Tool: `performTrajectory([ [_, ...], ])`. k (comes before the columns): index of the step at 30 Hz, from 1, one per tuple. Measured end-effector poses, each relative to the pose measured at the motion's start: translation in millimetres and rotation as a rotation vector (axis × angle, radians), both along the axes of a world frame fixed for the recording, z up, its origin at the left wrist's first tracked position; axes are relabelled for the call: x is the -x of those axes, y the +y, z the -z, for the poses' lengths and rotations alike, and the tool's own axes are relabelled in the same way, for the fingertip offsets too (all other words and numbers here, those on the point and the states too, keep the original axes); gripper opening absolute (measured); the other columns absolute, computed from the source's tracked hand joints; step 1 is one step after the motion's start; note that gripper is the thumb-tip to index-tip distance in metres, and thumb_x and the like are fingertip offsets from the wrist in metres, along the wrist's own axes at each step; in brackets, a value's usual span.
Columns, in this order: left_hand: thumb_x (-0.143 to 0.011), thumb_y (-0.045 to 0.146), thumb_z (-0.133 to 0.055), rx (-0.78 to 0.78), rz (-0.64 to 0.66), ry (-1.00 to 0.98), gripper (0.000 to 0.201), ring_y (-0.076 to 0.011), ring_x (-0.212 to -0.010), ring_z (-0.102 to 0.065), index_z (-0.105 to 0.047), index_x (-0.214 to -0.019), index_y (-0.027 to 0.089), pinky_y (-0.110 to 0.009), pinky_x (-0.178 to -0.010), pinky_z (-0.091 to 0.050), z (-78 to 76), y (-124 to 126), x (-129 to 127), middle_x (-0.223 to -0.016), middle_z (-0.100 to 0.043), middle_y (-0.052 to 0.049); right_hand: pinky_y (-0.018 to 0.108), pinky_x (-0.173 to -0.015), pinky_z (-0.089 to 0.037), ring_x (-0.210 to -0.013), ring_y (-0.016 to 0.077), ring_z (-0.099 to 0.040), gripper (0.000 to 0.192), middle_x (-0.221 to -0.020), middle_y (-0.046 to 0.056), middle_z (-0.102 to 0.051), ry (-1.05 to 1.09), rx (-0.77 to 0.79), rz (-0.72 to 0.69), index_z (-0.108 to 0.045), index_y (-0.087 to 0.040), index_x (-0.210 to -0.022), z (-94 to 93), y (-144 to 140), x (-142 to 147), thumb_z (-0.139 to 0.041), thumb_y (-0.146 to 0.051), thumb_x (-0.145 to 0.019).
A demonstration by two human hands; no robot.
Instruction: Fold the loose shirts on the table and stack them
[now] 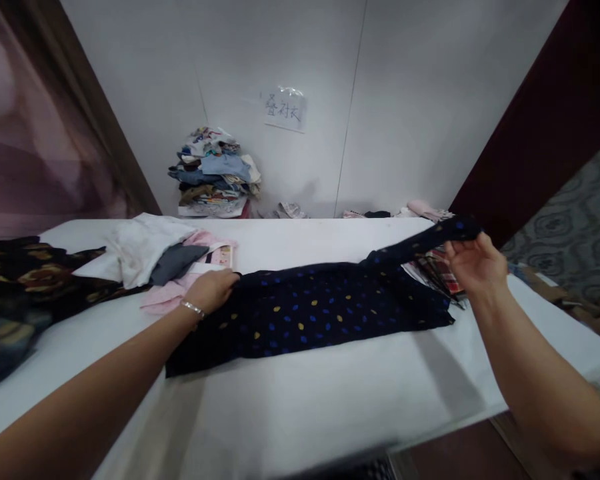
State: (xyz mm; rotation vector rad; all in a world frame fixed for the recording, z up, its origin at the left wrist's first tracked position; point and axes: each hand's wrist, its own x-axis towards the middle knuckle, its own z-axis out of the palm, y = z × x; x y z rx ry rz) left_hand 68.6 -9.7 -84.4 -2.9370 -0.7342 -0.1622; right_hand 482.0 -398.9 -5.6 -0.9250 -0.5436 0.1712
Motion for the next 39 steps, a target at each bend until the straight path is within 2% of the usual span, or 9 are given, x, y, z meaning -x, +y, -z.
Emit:
performTrajectory([
  [6,-0.076,0.009,-0.044,0.044,0.061,0.082,0.028,-0.02,-0.081,-0.06,-0.064,-0.092,0.02,-0.033,-0.074,-0.045,26.3,-34.6,28.5,-0.094,-0.06,-0.008,0.05,-0.101,-0.041,-0.111,0.0241,-0.059,0.017,-0.1,0.002,-0.07,0.127,0.25,0.123,-0.065,-0.033,-0.076,77.4,-70.6,18.6,-0.048,-0.035,-0.08],
  [10,-0.073,0.007,-0.047,0.076,0.0,0.068,0.031,-0.0197,-0.088,-0.06,-0.065,-0.094,0.021,-0.031,-0.077,-0.045,25.1,-34.0,28.1,-0.099,-0.06,-0.007,0.053,-0.099,-0.042,-0.11,0.0254,-0.06,0.022,-0.1,0.003,-0.07,0.134,0.282,0.131,-0.064,-0.032,-0.076,96.6,-83.4,12.9,-0.043,-0.036,-0.079],
  [16,-0.083,0.02,-0.042,0.106,0.02,0.11,0.03,-0.0192,-0.088,-0.061,-0.065,-0.102,0.023,-0.029,-0.072,-0.046,17.6,-46.2,32.3,-0.103,-0.061,-0.007,0.047,-0.096,-0.046,-0.112,0.0244,-0.058,0.02,-0.1,0.004,-0.069,0.051,0.147,0.071,-0.064,-0.026,-0.08,42.8,-42.3,15.3,-0.046,-0.032,-0.075],
  [19,-0.087,0.043,-0.041,0.173,0.0,0.058,0.036,-0.0195,-0.085,-0.062,-0.066,-0.102,0.022,-0.03,-0.072,-0.047,12.9,-54.1,31.2,-0.106,-0.062,-0.007,0.042,-0.095,-0.047,-0.109,0.0234,-0.059,0.019,-0.097,0.004,-0.07,-0.032,0.065,-0.141,-0.065,-0.024,-0.084,-3.6,10.1,50.3,-0.05,-0.034,-0.076],
  [23,-0.085,0.054,-0.042,0.395,-0.022,-0.254,0.043,-0.0204,-0.094,-0.061,-0.065,-0.102,0.022,-0.034,-0.086,-0.047,1.4,-68.7,15.8,-0.109,-0.064,-0.006,0.043,-0.092,-0.047,-0.103,0.0242,-0.062,0.022,-0.1,0.004,-0.07,-0.268,0.305,-0.537,-0.064,-0.021,-0.09,-45.3,74.6,107.1,-0.068,-0.03,-0.07],
  [26,-0.083,0.057,-0.044,0.853,-0.141,-0.559,0.052,-0.0199,-0.095,-0.062,-0.055,-0.12,0.023,-0.034,-0.084,-0.051,-1.5,-83.4,-0.7,-0.12,-0.061,-0.008,0.04,-0.091,-0.048,-0.101,0.0211,-0.063,0.028,-0.103,0.004,-0.07,-0.329,0.346,-0.537,-0.063,-0.021,-0.098,-44.7,99.5,112.7,-0.069,-0.032,-0.072],
  [30,-0.081,0.057,-0.049,1.317,-0.317,-0.669,0.063,-0.0216,-0.095,-0.064,-0.041,-0.134,0.023,-0.034,-0.073,-0.056,10.5,-96.9,-12.8,-0.135,-0.05,-0.015,0.036,-0.08,-0.052,-0.084,0.019,-0.067,0.021,-0.092,0.007,-0.072,-0.248,0.575,-0.247,-0.063,-0.018,-0.09,-2.0,102.4,65.7,-0.066,-0.028,-0.073],
  [35,-0.076,0.055,-0.056,1.021,-0.237,-0.453,0.07,-0.0209,-0.087,-0.064,-0.041,-0.136,0.023,-0.034,-0.071,-0.055,23.6,-103.2,-17.6,-0.116,-0.062,-0.01,0.036,-0.088,-0.049,-0.097,0.0204,-0.064,0.03,-0.102,0.008,-0.071,-0.435,1.199,0.008,-0.066,-0.016,-0.1,60.2,95.8,11.8,-0.05,-0.013,-0.074],
  [39,-0.082,0.047,-0.052,0.622,-0.076,-0.399,0.058,-0.0232,-0.111,-0.057,-0.045,-0.134,0.022,-0.038,-0.092,-0.05,20.0,-107.3,-31.3,-0.136,-0.049,-0.011,0.031,-0.101,-0.04,-0.116,0.022,-0.055,0.05,-0.121,0.006,-0.064,-0.57,1.338,-0.048,-0.066,-0.018,-0.112,82.3,112.8,-1.3,-0.048,-0.004,-0.067],
])
